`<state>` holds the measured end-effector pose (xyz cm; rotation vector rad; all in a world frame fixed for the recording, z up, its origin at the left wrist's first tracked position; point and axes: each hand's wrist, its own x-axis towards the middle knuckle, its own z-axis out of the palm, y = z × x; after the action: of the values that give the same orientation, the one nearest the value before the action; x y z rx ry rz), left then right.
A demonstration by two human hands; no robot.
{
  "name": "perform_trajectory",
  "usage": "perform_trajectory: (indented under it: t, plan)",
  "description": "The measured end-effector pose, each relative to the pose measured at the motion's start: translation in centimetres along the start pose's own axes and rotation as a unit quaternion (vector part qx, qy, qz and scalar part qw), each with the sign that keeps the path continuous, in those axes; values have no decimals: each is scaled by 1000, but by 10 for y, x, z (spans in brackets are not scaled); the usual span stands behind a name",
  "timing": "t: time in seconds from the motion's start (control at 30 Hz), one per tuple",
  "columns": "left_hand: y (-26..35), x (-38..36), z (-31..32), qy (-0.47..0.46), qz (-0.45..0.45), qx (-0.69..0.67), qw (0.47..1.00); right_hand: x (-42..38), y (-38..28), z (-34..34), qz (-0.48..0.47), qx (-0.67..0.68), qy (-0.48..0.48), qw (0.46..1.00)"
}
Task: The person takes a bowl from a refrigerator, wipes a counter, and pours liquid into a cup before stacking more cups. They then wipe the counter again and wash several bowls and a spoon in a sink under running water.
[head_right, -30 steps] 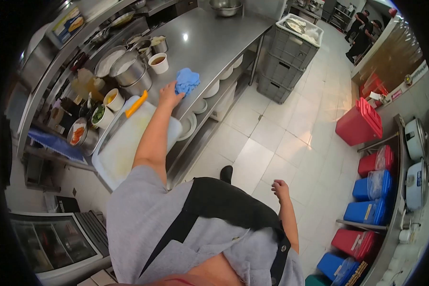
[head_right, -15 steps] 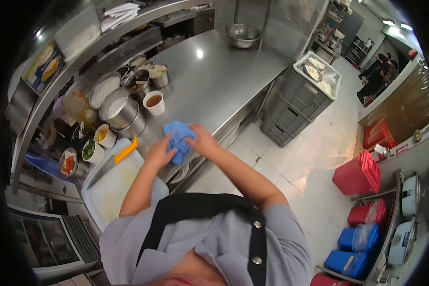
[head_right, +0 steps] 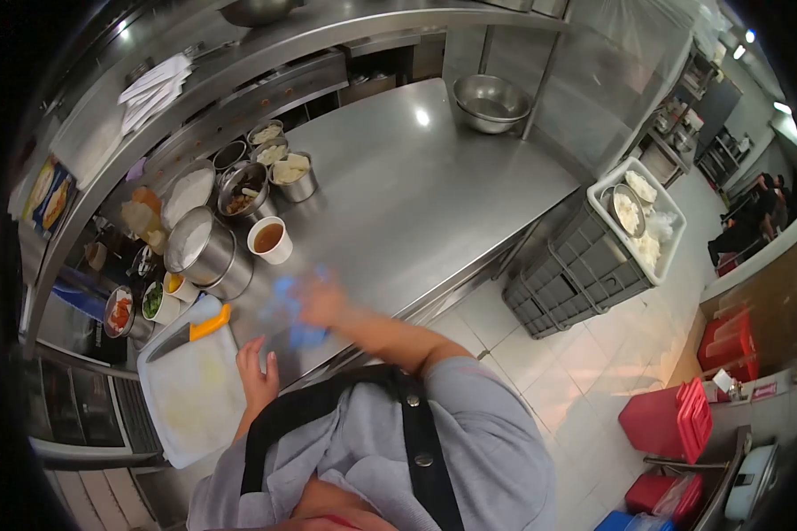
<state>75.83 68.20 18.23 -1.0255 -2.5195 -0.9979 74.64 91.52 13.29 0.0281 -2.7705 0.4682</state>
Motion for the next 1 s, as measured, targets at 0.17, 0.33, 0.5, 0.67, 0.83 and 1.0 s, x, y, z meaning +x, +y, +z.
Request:
perform_trajectory:
  t: [0.17, 0.33, 0.5, 0.67, 0.83, 1.0]
  plan:
    - [47, 33, 42, -59, 9, -55, 997, -34, 247, -91, 314, -72, 4, 947]
    - [110, 112, 109, -132, -73, -216, 965, -86, 372, -158, 528, -119, 86, 836]
    - [204, 257, 222, -258, -72, -439, 858, -96, 374, -174, 464, -100, 187, 860]
    - [294, 401, 379, -359, -309, -538, 697, -103, 367, -189, 351, -49, 122, 927]
    - [365, 485, 474, -218, -447, -590, 636, -96, 368, -190, 366, -41, 114, 923]
    - [328, 521, 574, -220, -401, -704, 543, -96, 372, -188, 366, -53, 123, 921]
